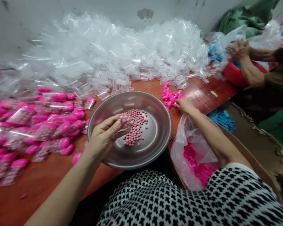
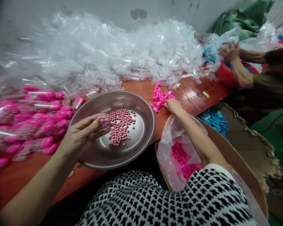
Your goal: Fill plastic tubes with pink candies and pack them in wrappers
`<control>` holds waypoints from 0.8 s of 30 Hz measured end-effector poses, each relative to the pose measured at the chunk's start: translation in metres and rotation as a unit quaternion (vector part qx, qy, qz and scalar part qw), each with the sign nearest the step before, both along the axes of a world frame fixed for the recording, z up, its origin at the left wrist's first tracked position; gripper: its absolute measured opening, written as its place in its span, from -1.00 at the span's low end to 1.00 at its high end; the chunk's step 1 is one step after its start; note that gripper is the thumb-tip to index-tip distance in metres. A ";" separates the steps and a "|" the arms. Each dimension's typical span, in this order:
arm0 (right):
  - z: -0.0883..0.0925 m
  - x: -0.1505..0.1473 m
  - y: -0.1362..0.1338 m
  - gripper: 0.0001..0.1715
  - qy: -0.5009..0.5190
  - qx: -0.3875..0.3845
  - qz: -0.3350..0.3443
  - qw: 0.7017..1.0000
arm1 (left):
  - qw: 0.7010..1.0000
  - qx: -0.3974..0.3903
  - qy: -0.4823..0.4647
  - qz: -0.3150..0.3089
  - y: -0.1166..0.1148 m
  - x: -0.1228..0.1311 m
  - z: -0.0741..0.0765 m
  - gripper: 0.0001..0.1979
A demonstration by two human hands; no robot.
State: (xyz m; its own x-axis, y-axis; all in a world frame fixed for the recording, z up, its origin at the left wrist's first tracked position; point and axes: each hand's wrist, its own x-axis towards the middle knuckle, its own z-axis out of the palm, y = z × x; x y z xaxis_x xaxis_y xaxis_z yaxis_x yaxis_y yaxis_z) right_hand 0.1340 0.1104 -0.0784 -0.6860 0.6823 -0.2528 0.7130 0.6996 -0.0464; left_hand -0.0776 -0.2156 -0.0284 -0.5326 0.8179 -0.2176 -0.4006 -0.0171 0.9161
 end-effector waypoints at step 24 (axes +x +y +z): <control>0.084 -0.040 -0.116 -0.64 0.470 -0.178 0.071 0.862 | 0.982 0.095 0.146 -0.074 -0.002 0.008 -0.010 -0.60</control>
